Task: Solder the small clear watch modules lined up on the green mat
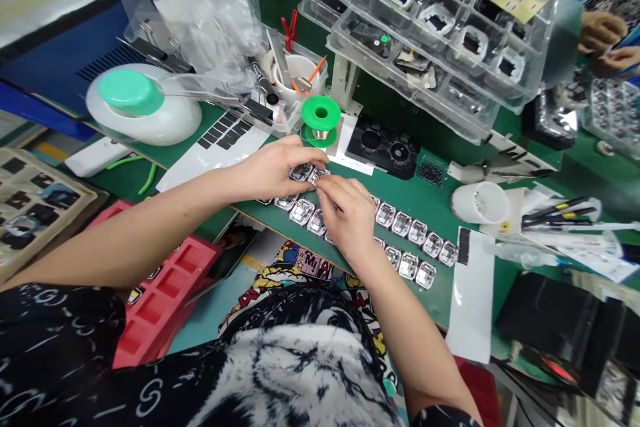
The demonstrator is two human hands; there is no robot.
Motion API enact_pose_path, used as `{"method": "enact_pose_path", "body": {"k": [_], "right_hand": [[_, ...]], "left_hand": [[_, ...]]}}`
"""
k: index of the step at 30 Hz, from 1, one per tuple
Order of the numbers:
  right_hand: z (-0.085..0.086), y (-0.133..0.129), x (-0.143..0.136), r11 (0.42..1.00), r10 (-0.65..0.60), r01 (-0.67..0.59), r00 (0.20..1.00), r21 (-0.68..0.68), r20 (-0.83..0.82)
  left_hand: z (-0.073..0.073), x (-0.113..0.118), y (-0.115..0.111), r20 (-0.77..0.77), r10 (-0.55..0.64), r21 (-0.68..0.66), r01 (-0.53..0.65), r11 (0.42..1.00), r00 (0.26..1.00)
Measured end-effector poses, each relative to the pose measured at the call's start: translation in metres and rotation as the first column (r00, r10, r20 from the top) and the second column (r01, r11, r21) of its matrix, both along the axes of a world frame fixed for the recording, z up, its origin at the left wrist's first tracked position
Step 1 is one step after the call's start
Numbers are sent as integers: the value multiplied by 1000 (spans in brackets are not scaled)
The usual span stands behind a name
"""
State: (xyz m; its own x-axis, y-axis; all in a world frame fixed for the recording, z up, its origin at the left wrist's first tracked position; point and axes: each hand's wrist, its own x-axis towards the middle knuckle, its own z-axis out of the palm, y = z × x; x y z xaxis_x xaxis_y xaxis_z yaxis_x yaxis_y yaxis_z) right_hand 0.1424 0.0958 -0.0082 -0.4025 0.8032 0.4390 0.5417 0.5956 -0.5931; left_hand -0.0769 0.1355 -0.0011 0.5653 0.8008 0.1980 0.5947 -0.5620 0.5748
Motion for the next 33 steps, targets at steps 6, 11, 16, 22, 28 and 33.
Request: {"method": "enact_pose_path", "body": {"k": [6,11,16,22,28,33], "right_hand": [[-6,-1,2,998,32,-38,994,55,108],[-7,-1,1,993,38,-57,986,107,165],[-10,-4,0,982,9,-39,987,184,160],[-14,-5,2,983,-61,42,993,180,100],[-11,-5,4,986,-3,-14,994,164,107],[-8,-5,1,986,27,-56,983,157,183]], "left_hand": [[1,0,0,0,-3,-5,3,1000,1000],[1,1,1,-8,-5,-2,5,1000,1000],[2,2,1,-18,-1,3,1,1000,1000],[3,1,1,-29,-12,5,12,1000,1000],[3,2,1,-32,-13,3,13,1000,999],[3,2,1,-28,-10,1,10,1000,1000]]}}
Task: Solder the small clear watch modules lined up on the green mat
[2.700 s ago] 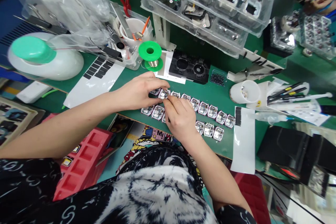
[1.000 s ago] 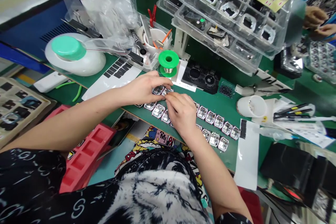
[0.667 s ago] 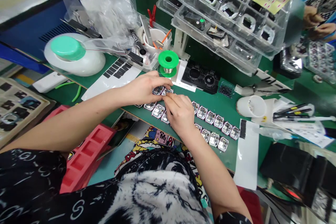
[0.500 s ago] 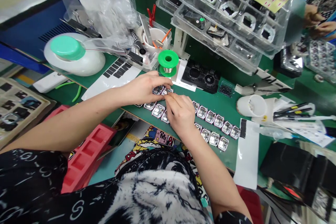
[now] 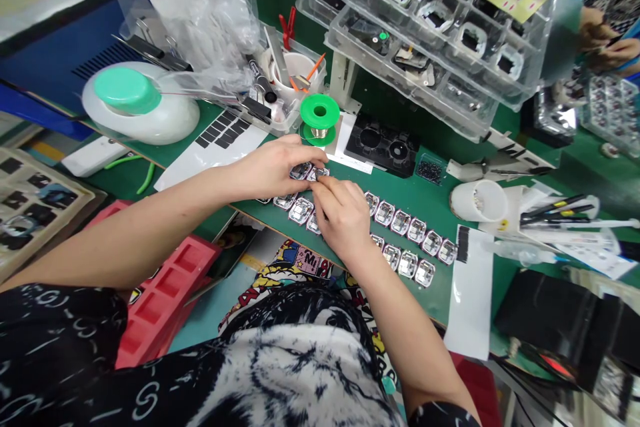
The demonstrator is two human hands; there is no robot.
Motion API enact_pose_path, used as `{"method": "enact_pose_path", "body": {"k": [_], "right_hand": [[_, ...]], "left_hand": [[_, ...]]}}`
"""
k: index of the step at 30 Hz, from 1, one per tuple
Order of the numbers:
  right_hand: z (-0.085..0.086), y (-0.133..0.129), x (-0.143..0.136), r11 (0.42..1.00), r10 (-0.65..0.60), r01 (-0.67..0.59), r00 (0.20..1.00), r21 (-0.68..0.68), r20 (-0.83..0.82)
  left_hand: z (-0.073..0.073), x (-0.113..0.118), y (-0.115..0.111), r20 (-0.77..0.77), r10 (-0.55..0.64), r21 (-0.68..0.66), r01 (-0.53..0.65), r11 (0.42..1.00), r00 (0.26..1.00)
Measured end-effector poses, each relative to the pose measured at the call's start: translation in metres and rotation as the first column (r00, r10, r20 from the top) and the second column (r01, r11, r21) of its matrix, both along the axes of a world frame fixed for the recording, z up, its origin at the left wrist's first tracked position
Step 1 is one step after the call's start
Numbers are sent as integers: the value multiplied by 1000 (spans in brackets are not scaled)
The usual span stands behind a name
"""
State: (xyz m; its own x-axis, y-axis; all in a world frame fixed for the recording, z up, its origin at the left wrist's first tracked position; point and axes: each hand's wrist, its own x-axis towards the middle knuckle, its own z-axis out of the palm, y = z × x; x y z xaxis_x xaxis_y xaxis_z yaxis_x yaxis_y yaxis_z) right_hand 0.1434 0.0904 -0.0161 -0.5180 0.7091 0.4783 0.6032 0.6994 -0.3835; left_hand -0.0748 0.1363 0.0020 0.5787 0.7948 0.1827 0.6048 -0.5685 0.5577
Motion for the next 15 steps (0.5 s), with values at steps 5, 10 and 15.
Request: {"method": "enact_pose_path", "body": {"k": [5,10,15], "right_hand": [[3,-2,1,998,26,-29,997,53,70],[3,-2,2,997,16,-20,998,71,64],[2,0,-2,996,14,-26,991,85,129]], "left_hand": [[1,0,0,-1,4,3,-4,1000,1000],[1,0,-1,-2,2,10,-2,1000,1000],[0,0,0,-2,2,10,-2,1000,1000]]}}
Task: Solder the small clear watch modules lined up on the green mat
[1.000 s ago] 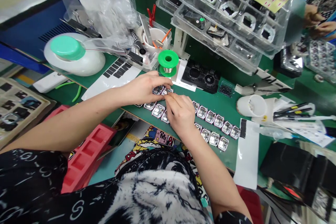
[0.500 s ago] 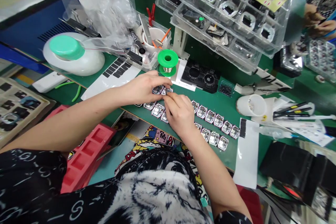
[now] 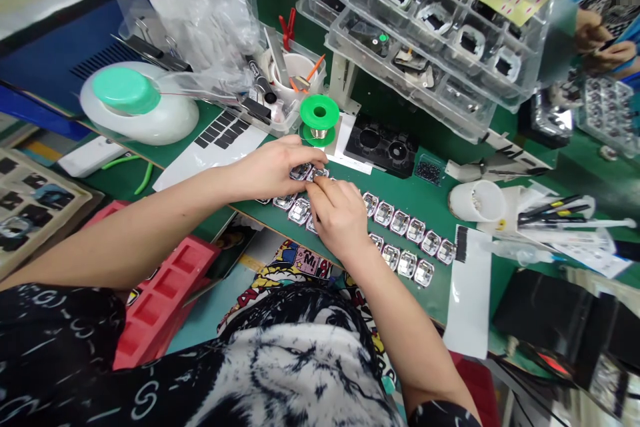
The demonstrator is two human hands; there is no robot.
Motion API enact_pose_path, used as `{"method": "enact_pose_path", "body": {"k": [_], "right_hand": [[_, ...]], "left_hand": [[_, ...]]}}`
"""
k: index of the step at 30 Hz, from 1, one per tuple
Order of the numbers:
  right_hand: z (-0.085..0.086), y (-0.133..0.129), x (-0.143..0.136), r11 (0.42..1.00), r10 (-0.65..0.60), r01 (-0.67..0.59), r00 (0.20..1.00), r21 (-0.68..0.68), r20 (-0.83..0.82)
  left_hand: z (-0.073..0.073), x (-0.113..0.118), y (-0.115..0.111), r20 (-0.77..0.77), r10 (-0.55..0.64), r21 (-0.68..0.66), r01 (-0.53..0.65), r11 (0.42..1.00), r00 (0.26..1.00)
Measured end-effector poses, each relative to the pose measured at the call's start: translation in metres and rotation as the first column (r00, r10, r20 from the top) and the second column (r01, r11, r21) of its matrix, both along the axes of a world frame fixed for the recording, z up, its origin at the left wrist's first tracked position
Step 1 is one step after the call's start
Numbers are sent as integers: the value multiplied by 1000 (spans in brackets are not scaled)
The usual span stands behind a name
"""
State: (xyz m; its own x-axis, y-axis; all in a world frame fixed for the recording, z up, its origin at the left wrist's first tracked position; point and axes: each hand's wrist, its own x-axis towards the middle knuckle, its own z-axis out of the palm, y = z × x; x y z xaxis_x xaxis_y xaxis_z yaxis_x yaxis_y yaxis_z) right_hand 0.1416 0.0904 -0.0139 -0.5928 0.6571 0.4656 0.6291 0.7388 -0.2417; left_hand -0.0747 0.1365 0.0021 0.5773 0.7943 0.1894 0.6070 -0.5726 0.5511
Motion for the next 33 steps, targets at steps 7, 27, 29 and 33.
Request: {"method": "enact_pose_path", "body": {"k": [7,27,29,33], "right_hand": [[-4,-2,0,1000,16,-17,999,14,47],[-11,0,-1,997,-32,34,999,72,-28],[-11,0,-1,996,-44,48,998,78,-51],[-8,0,0,996,-61,66,995,55,-83]], "left_hand": [[0,0,0,-14,2,-8,-2,1000,1000],[-2,0,3,-10,-17,8,17,1000,1000],[-1,0,4,-18,-20,4,20,1000,1000],[0,0,5,-34,-28,7,29,1000,999]]}}
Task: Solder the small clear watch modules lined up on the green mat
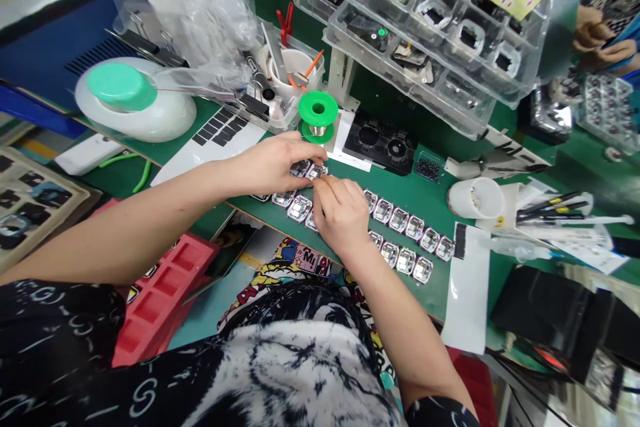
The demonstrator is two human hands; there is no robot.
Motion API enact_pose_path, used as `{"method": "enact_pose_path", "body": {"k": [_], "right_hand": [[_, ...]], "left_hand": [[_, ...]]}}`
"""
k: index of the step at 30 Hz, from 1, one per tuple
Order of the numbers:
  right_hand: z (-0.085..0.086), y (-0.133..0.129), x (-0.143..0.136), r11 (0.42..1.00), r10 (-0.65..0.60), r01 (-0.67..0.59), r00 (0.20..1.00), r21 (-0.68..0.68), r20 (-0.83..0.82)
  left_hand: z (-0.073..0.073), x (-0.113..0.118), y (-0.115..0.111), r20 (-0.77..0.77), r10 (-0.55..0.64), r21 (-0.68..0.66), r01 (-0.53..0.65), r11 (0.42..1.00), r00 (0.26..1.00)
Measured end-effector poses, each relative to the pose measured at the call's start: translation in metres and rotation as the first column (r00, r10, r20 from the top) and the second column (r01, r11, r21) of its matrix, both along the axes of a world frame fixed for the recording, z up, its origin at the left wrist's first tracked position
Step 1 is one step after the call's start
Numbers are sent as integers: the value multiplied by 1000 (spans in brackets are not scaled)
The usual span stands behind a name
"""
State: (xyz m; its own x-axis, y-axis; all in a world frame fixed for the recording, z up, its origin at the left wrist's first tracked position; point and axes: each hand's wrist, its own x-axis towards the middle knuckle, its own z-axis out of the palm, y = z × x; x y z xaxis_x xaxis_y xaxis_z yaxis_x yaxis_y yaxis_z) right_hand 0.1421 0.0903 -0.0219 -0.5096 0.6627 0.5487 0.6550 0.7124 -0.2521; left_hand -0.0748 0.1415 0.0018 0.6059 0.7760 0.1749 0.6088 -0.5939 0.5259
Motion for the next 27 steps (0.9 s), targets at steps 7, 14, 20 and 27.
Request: {"method": "enact_pose_path", "body": {"k": [7,14,20,27], "right_hand": [[5,-1,1,998,25,-25,1000,-54,-14],[5,1,-3,999,33,-30,995,-23,97],[4,-2,-1,1000,20,-21,992,10,128],[4,-4,4,1000,-9,7,993,13,115]], "left_hand": [[-1,0,-1,-2,-1,13,1,1000,1000],[0,0,-1,-2,-1,12,1,1000,1000],[0,0,-2,5,-1,15,1,1000,1000],[0,0,-3,4,7,10,-7,1000,1000]]}}
